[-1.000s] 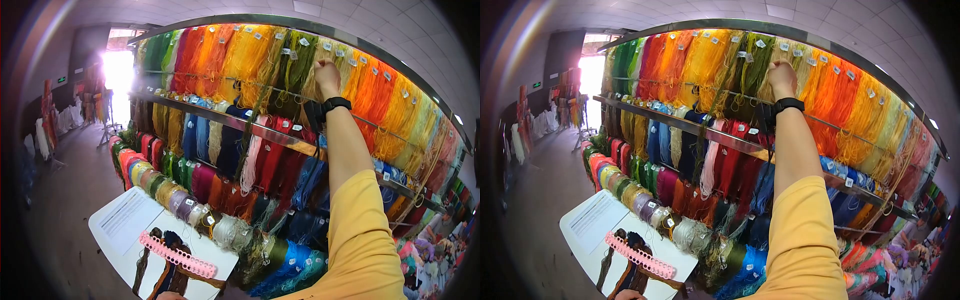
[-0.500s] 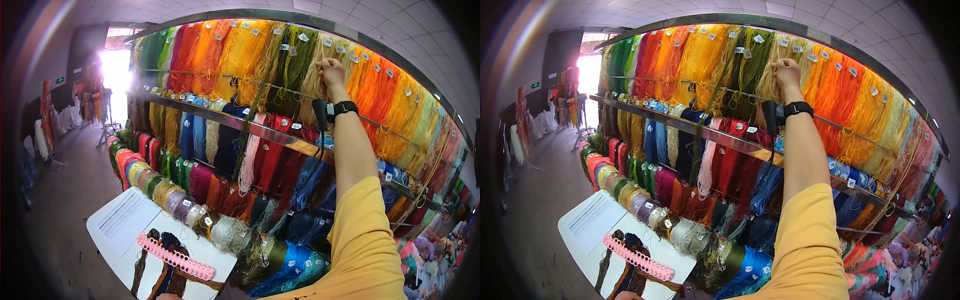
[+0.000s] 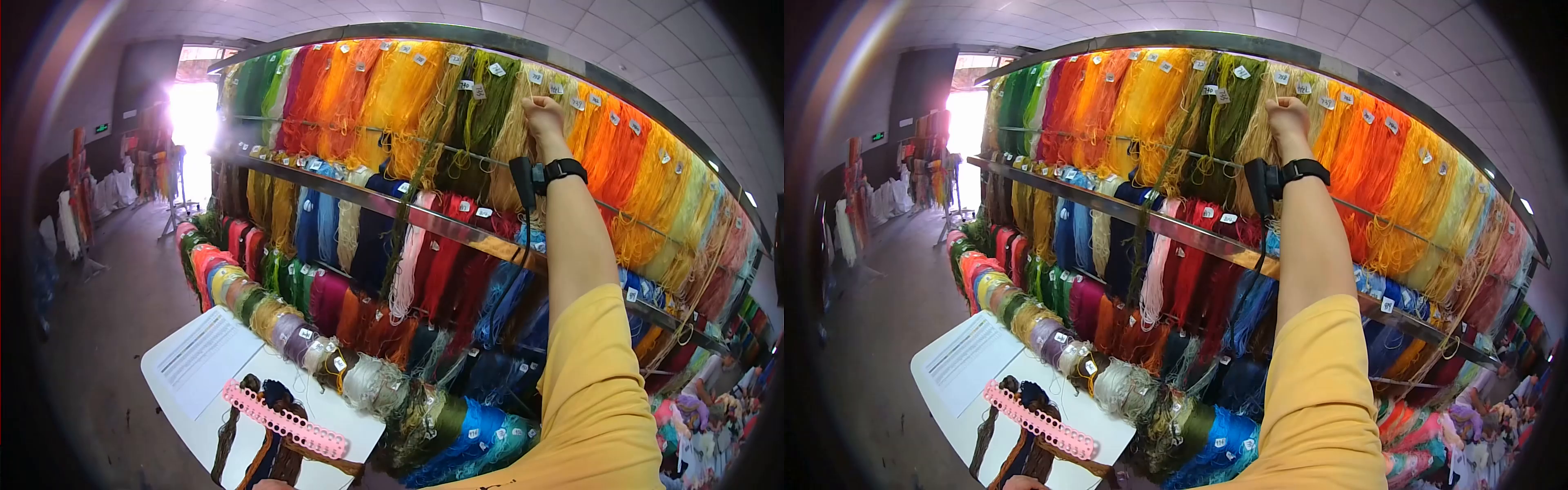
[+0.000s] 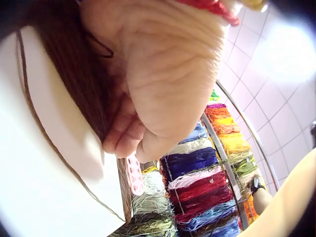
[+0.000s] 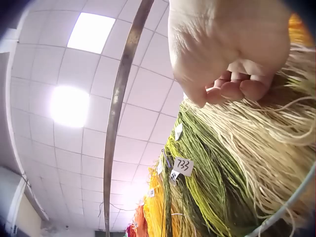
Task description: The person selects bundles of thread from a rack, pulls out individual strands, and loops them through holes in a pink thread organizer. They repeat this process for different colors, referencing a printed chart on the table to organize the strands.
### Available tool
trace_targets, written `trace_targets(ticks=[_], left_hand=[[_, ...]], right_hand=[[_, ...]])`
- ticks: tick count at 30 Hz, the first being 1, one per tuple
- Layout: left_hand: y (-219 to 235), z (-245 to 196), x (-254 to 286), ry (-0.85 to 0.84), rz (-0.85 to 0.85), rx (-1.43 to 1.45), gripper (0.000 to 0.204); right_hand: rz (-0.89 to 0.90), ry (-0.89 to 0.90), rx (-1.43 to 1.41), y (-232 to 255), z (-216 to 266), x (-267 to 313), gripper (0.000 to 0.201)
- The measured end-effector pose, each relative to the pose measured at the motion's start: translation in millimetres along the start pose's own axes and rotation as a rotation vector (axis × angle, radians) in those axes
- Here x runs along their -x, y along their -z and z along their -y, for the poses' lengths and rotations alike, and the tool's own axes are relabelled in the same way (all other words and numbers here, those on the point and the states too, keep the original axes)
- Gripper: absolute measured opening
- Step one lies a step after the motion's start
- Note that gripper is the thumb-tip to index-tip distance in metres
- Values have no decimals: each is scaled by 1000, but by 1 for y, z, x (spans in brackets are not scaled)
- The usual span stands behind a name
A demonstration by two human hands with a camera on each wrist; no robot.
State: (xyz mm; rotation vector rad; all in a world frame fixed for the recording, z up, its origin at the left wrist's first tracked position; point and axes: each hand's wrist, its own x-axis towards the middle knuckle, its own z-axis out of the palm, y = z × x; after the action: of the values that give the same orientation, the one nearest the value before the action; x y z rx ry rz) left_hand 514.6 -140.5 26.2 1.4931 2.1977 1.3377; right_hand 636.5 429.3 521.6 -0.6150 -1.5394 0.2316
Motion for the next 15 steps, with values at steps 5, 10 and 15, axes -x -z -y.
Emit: trace_targets(ticks=[5, 10, 15], left_hand=[[-1, -1, 1, -1, -10, 10, 6], [-2, -3, 0, -16, -34, -7, 7], [-2, -3, 0, 14, 0, -18, 7]], right_hand=[[-123, -14, 170, -9, 7, -2, 24], [-140, -48, 248, -6, 17, 6, 25], [-150, -21, 140, -6, 6, -1, 24]])
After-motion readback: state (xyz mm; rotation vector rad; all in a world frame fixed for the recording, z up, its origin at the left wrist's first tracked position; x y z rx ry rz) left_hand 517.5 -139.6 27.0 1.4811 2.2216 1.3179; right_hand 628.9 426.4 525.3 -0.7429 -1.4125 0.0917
